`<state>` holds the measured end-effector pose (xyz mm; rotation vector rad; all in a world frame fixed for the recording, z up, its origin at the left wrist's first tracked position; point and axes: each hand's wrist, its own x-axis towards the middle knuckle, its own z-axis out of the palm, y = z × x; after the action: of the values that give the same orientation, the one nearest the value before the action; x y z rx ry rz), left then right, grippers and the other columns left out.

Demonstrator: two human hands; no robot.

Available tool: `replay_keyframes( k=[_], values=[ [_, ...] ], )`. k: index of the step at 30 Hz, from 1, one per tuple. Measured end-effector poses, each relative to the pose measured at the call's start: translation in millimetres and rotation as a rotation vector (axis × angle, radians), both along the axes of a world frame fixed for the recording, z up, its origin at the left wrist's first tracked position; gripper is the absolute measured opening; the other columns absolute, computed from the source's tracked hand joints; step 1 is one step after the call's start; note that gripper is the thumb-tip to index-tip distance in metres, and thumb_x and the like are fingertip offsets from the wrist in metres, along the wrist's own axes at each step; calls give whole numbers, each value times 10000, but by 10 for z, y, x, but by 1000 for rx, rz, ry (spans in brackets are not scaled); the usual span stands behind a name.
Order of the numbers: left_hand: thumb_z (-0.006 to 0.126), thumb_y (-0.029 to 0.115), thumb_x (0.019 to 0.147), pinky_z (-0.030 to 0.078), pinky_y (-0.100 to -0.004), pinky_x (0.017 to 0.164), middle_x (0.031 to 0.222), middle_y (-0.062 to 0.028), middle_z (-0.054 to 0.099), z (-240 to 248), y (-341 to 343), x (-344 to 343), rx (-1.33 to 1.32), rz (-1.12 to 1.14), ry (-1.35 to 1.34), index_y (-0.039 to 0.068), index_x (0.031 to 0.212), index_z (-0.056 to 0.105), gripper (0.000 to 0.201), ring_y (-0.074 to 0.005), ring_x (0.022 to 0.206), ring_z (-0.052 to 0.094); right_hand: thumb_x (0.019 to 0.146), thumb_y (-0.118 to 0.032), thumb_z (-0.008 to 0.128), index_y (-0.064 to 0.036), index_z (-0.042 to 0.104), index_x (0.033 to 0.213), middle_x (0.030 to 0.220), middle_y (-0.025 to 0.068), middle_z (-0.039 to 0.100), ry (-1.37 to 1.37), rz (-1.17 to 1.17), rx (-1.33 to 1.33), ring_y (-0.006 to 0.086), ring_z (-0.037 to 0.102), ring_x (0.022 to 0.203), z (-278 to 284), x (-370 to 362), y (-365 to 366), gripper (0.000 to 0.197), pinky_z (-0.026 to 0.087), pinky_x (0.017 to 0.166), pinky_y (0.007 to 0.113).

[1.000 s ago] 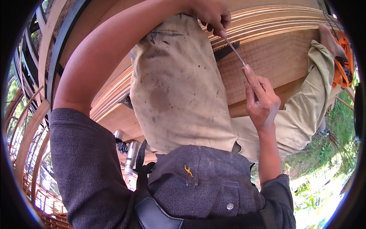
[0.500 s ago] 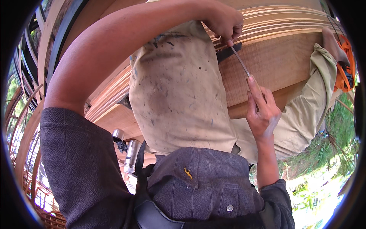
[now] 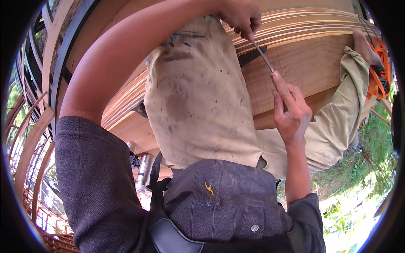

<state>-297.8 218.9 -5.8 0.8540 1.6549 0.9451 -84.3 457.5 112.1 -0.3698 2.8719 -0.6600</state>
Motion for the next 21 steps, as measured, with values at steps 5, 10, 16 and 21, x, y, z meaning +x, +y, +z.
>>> replay_keyframes(
  k=[5, 10, 16, 21],
  values=[
    [859, 267, 862, 531, -385, 679, 798, -70, 764, 91, 175, -5, -53, -109, 25, 54, 899, 803, 223, -177, 751, 692, 852, -9, 793, -292, 719, 1418, 968, 32, 716, -2, -17, -15, 209, 669, 702, 25, 115, 76, 637, 544, 629, 363],
    [858, 259, 852, 523, -389, 664, 769, -74, 743, 32, 262, 34, -30, -143, 34, 55, 899, 802, 217, -185, 737, 680, 843, 1, 794, -286, 722, 1415, 969, 37, 714, 4, -13, -24, 219, 675, 711, 42, 152, 106, 643, 550, 637, 366],
    [866, 267, 830, 530, -390, 652, 787, -81, 757, -67, 264, 85, -40, -115, 196, 50, 886, 791, 236, -187, 734, 695, 845, -20, 791, -300, 716, 1421, 944, 32, 696, -4, -8, 60, 234, 669, 692, 11, 145, 76, 645, 541, 621, 367],
    [853, 299, 849, 552, -387, 680, 833, -88, 779, 11, -145, -157, -320, 16, 92, 53, 952, 800, 271, -197, 777, 723, 874, -72, 787, -341, 715, 1413, 904, 12, 675, 8, 11, 82, 244, 652, 660, -107, -177, -221, 607, 519, 588, 372]
  ],
)
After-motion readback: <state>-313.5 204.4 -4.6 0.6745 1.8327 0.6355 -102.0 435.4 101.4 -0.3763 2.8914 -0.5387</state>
